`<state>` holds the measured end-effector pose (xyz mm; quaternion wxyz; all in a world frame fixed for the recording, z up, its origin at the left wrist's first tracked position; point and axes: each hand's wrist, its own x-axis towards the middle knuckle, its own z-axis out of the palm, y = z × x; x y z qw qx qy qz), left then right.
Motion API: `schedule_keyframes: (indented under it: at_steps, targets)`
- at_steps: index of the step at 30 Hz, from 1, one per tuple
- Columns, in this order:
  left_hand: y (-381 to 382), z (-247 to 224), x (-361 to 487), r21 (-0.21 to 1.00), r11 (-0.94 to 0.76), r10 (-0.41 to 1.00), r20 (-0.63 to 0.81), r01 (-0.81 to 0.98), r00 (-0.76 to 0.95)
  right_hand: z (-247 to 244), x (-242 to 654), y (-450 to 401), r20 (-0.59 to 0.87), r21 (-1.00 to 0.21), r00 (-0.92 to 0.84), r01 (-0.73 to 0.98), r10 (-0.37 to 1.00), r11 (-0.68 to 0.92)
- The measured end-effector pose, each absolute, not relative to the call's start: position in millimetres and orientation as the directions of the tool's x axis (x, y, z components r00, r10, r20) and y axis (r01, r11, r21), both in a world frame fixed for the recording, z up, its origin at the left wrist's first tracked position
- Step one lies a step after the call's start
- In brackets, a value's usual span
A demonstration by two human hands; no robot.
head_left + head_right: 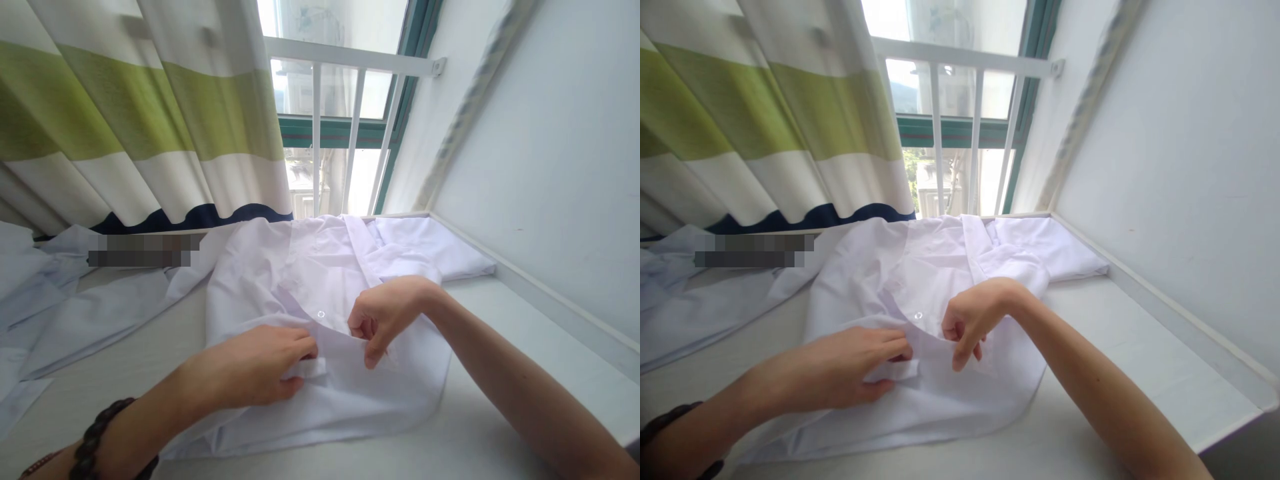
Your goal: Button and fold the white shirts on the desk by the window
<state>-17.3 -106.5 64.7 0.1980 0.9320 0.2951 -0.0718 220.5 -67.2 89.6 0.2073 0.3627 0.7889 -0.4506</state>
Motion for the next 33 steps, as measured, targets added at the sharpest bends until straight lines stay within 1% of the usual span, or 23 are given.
schedule_keyframes:
  at_steps: [2, 4, 8, 11, 13, 16, 18, 20, 23, 25, 27, 29, 33]
  targets:
    - [-107, 72, -19, 0.358, -0.737, 0.511, -0.26, 0.573, 0.819, 93, 222, -69, -0.64, -0.601, -0.681, 0.732, 0.356, 0.319]
    - [-110, 84, -22, 0.404, -0.743, 0.48, -0.234, 0.534, 0.845, 98, 225, -71, -0.617, -0.653, -0.718, 0.696, 0.323, 0.299]
    - [-120, 103, -26, 0.523, -0.745, 0.369, -0.193, 0.413, 0.909, 103, 227, -74, -0.58, -0.732, -0.776, 0.63, 0.249, 0.26]
    - [-120, 102, -27, 0.618, -0.682, 0.305, -0.247, 0.392, 0.92, 101, 225, -73, -0.574, -0.75, -0.789, 0.614, 0.219, 0.247]
    - [-114, 97, -28, 0.641, -0.637, 0.298, -0.308, 0.428, 0.904, 99, 224, -72, -0.567, -0.757, -0.793, 0.608, 0.224, 0.24]
    - [-101, 93, -31, 0.599, -0.603, 0.384, -0.361, 0.527, 0.85, 100, 224, -73, -0.514, -0.789, -0.825, 0.562, 0.235, 0.246]
    - [-94, 94, -33, 0.552, -0.596, 0.475, -0.343, 0.583, 0.811, 102, 224, -76, -0.44, -0.841, -0.868, 0.488, 0.23, 0.234]
    - [-90, 95, -36, 0.501, -0.607, 0.561, -0.279, 0.617, 0.779, 105, 221, -80, -0.334, -0.9, -0.908, 0.387, 0.254, 0.202]
    - [-88, 91, -38, 0.403, -0.61, 0.685, -0.165, 0.683, 0.709, 107, 215, -85, -0.177, -0.966, -0.929, 0.228, 0.326, 0.124]
    - [-86, 86, -39, 0.343, -0.577, 0.761, -0.105, 0.741, 0.64, 105, 211, -86, -0.141, -0.981, -0.934, 0.176, 0.328, 0.08]
    - [-85, 81, -41, 0.315, -0.538, 0.802, -0.094, 0.782, 0.59, 101, 210, -83, -0.177, -0.972, -0.936, 0.214, 0.304, 0.093]
    - [-83, 77, -42, 0.318, -0.511, 0.805, -0.147, 0.798, 0.574, 96, 212, -78, -0.25, -0.936, -0.92, 0.309, 0.302, 0.167]
    - [-82, 74, -42, 0.353, -0.499, 0.759, -0.263, 0.791, 0.596, 90, 218, -67, -0.378, -0.797, -0.827, 0.519, 0.416, 0.308]
